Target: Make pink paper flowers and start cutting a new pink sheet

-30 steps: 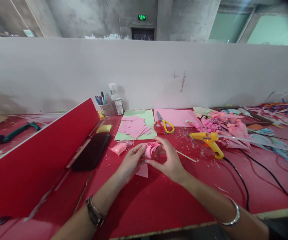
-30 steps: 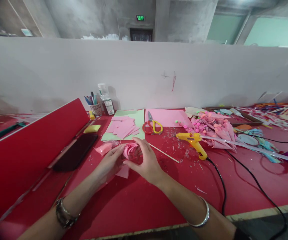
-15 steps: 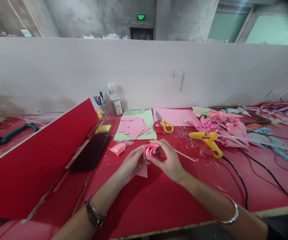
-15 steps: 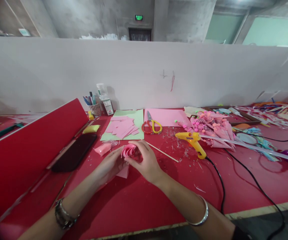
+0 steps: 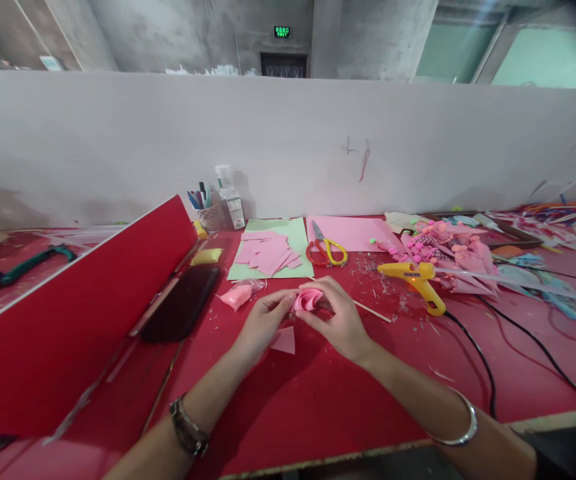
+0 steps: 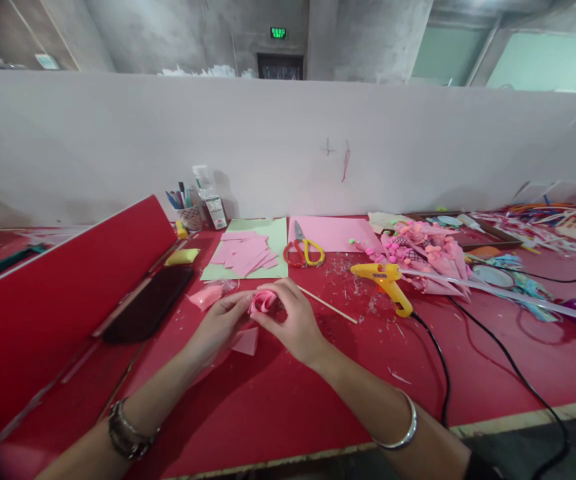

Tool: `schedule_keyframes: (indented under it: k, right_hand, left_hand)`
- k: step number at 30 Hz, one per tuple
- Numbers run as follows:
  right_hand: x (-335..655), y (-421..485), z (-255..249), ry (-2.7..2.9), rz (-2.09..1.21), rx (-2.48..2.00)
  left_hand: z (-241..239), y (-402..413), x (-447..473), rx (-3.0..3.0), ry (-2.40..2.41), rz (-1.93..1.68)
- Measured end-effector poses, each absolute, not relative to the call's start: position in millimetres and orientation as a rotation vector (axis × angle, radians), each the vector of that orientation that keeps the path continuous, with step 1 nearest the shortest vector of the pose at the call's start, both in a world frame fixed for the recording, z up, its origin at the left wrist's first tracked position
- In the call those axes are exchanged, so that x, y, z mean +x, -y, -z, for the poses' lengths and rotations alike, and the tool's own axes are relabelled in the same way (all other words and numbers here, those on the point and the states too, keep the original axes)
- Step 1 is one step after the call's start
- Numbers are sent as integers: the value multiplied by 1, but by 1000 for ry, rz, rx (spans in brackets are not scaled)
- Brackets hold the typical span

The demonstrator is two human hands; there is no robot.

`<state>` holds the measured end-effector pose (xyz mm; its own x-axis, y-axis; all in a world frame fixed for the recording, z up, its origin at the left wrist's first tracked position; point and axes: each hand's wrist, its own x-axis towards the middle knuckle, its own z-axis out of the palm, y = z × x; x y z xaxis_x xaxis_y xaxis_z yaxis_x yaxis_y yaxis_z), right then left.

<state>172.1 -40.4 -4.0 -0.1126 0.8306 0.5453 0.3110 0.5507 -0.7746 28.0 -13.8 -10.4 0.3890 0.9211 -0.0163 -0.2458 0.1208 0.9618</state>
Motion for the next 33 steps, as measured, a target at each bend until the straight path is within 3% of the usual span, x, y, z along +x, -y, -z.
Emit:
schedule_keyframes:
  k: [33]
  right_hand:
    - [173, 40, 2, 1783, -517, -1000]
  left_hand:
    - [1, 19, 31, 1440, -843, -1160]
